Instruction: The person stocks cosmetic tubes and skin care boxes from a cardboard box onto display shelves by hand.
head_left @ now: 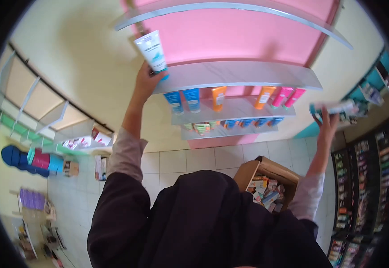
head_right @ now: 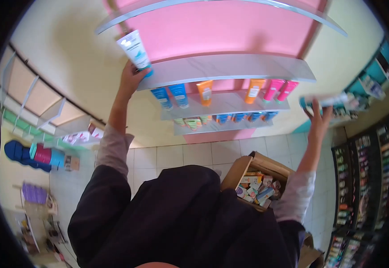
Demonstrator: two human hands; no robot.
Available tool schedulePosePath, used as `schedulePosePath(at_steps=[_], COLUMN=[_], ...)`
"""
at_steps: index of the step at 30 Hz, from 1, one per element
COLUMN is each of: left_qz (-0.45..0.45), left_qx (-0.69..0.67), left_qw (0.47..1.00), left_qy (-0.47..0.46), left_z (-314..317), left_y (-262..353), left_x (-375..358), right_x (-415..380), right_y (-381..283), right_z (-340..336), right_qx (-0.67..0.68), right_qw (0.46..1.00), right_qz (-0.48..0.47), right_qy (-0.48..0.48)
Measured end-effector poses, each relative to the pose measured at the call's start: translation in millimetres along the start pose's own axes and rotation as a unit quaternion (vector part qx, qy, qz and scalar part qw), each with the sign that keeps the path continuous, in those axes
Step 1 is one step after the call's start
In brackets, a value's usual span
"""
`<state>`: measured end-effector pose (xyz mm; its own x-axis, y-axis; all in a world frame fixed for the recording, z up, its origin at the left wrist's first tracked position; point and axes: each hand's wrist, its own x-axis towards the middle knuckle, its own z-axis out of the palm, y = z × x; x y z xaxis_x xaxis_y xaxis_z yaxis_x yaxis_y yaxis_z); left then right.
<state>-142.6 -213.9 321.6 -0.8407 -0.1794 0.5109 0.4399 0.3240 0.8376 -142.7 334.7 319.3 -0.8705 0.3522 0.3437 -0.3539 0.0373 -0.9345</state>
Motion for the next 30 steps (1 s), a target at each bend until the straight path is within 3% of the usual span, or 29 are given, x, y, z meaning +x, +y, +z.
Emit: schedulePosePath(at_steps=[2, 5, 10, 18, 30], left_qz=[0.047, 0.011, -0.060, -0.049, -0.043], left_qx=[0.076, 0.002, 0.022, 0.068, 0.084], left_qw=[0.996, 0.999, 0.997, 0.996, 0.995], left_qy=[-0.015, -0.045, -0.039, -0.037, -0.022], left_z=[-3, 0, 1, 0, 2], left_y=[-8, -6, 6, 12, 12], left_x=[-4, -6, -6, -11, -13], right_x=[36, 94, 133, 147, 146], right_y=[11, 36, 28, 22, 34], right_z=[13, 29, 55, 61, 55], right_qx=[0.016, -0.127, -0.283, -0.434, -0.454], right_qw=[1.000, 0.987, 0.950, 0.891, 0.885], right_qz=[0.001, -0.081, -0.116, -0.130, -0.101], right_qy=[0.011, 0.051, 0.057, 0.031, 0.036])
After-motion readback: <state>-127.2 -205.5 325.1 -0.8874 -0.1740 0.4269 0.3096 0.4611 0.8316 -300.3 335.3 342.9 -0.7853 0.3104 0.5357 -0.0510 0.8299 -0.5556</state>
